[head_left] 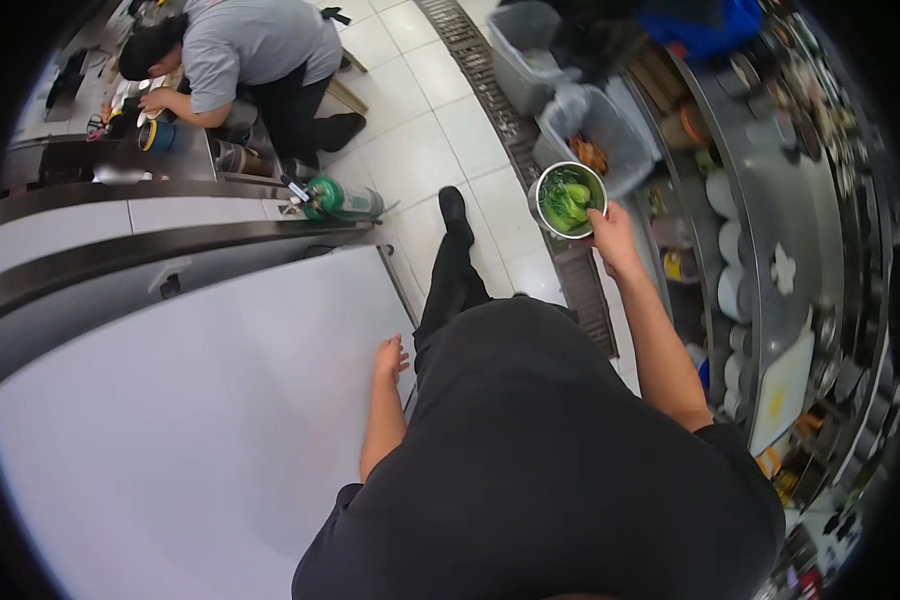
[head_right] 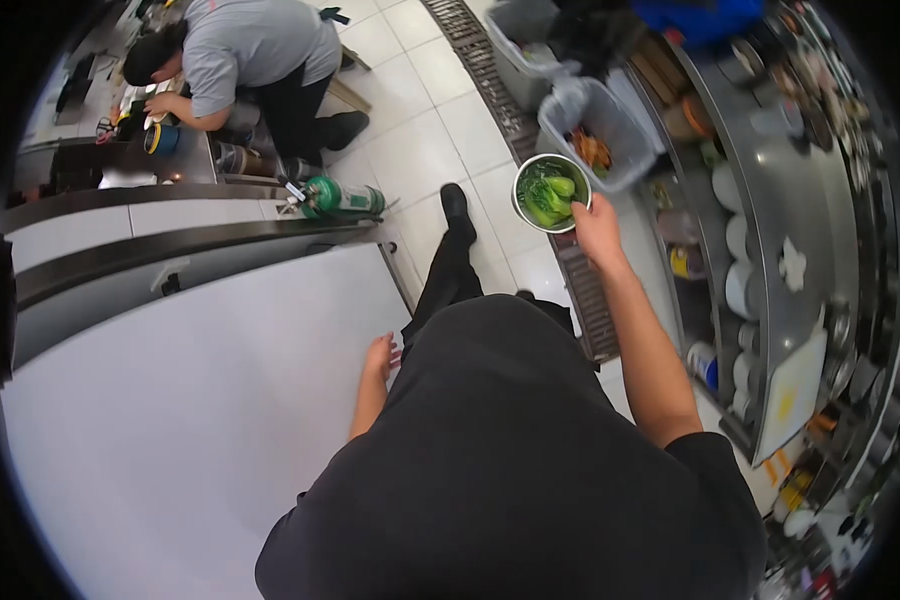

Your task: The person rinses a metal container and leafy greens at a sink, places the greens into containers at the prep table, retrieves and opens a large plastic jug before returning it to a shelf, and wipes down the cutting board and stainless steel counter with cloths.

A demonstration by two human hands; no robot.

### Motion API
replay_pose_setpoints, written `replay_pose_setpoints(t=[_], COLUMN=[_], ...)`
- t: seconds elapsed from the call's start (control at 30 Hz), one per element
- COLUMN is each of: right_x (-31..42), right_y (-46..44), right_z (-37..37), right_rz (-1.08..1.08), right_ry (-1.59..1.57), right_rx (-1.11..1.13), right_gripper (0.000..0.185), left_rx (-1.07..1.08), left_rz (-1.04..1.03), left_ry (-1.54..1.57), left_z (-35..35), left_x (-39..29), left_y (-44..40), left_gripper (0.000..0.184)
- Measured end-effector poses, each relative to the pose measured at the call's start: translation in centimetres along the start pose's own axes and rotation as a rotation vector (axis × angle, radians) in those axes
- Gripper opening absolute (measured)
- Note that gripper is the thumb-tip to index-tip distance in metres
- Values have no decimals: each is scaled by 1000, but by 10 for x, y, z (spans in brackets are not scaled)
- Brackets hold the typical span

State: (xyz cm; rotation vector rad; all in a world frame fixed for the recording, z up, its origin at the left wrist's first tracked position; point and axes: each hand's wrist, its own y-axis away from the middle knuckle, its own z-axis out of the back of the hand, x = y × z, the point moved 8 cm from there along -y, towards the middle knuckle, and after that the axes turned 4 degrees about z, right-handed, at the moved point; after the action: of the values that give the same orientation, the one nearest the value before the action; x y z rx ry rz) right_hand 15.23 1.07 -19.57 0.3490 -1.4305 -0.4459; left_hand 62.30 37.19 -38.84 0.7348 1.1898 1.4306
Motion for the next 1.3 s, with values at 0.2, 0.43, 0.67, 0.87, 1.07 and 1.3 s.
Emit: replay_pose_setpoints(t=[0.2, 0.43, 0.67, 0.87, 1.07, 1.3], right_x=[97, 204, 319, 461, 584, 679], right_y=[-129, -291, -497, -666, -810, -991], right_z=[-73, -119, -187, -270, -348, -415], right_rz=[-40, -40, 21, 74, 182, 242], right_ry=[-22, 5, 54, 190, 244, 79], right_rx=[1, -19, 93, 226, 322, 327], right_gripper=[25, 27, 21, 16, 16, 25], left_rx=[43, 148, 408, 231, -226, -188], left_rz=[-78, -691, -1046, -948, -1194, -1291], left_ry=[-20, -299, -305, -361, -530, -668], left_z=[-8, -78, -201, -228, -211, -214], left_x=[-204, -620, -952, -1142, -1339, -1569], left_y=[-41, -22, 116, 143, 148, 103], left_gripper=[50, 46, 40, 45, 29, 27])
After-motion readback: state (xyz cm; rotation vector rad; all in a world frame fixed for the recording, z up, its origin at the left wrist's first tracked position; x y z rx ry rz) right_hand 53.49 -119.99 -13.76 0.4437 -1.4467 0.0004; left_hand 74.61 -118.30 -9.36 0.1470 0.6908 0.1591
